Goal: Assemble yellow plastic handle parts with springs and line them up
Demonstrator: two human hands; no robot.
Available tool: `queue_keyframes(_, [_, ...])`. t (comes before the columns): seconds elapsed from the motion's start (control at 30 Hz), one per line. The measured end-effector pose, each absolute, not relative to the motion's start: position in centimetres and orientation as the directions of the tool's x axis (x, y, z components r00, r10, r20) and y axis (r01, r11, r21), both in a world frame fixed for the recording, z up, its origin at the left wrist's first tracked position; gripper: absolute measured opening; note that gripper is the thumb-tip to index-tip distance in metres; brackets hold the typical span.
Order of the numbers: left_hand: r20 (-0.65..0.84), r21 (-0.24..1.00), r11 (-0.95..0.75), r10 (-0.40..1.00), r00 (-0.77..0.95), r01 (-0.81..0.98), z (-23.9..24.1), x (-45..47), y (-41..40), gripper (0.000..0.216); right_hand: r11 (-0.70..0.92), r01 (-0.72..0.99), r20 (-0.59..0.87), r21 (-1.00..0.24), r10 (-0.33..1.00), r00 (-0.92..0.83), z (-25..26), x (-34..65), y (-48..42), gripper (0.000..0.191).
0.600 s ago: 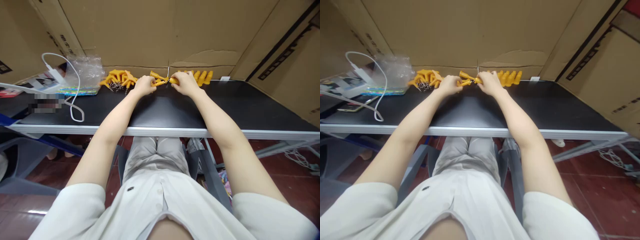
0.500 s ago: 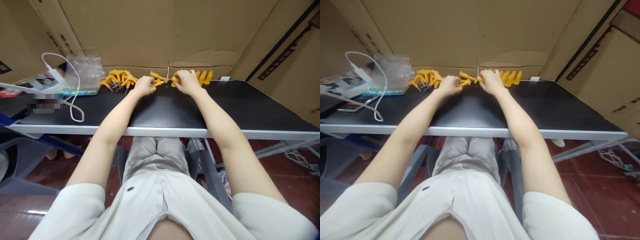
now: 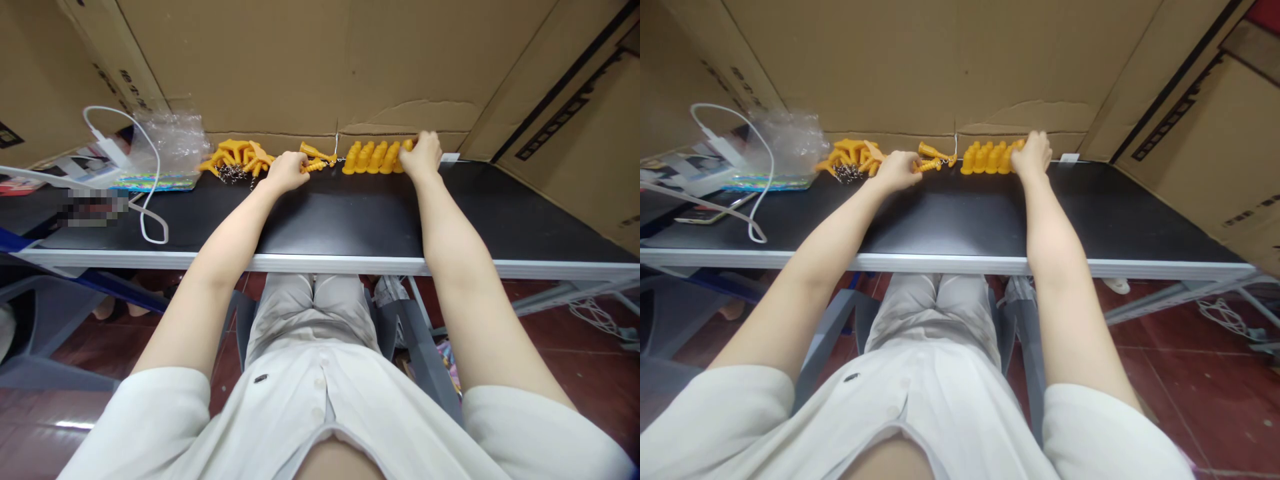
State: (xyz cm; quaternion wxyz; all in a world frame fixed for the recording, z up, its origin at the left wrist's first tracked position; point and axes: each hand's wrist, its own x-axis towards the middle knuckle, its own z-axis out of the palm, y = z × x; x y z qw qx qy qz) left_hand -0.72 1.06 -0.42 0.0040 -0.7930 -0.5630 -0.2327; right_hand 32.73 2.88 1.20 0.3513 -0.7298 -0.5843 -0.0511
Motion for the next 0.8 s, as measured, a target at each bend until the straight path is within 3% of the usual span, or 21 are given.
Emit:
queue_keyframes(0.2, [0.375,0.255,-0.374,0.888,0.265,0.892,-0.3,-0.7,0.8,0.036,-0.170,0.808,0.322,-0.564,0.856,0.404,0.6,33.4,1.9,0.041])
queue_keyframes(0.63, [0.351,0.238,-0.340,0.903,0.246,0.910,-0.2,-0.7,0.9,0.040,-0.129,0.763,0.338,-0.633,0.841,0.422,-0.9,35.2,3.8,0.043])
queue_keyframes(0.73, [0.352,0.242,-0.340,0.904,0.244,0.909,-0.1,-0.7,0.8,0.041,-0.167,0.768,0.308,-0.618,0.847,0.432,-1.1,35.8,4.1,0.046])
queue_keyframes(0.8, [0.349,0.249,-0.342,0.904,0.245,0.906,-0.1,-0.7,0.8,0.042,-0.103,0.810,0.361,-0.577,0.858,0.366,-1.3,36.2,4.3,0.050])
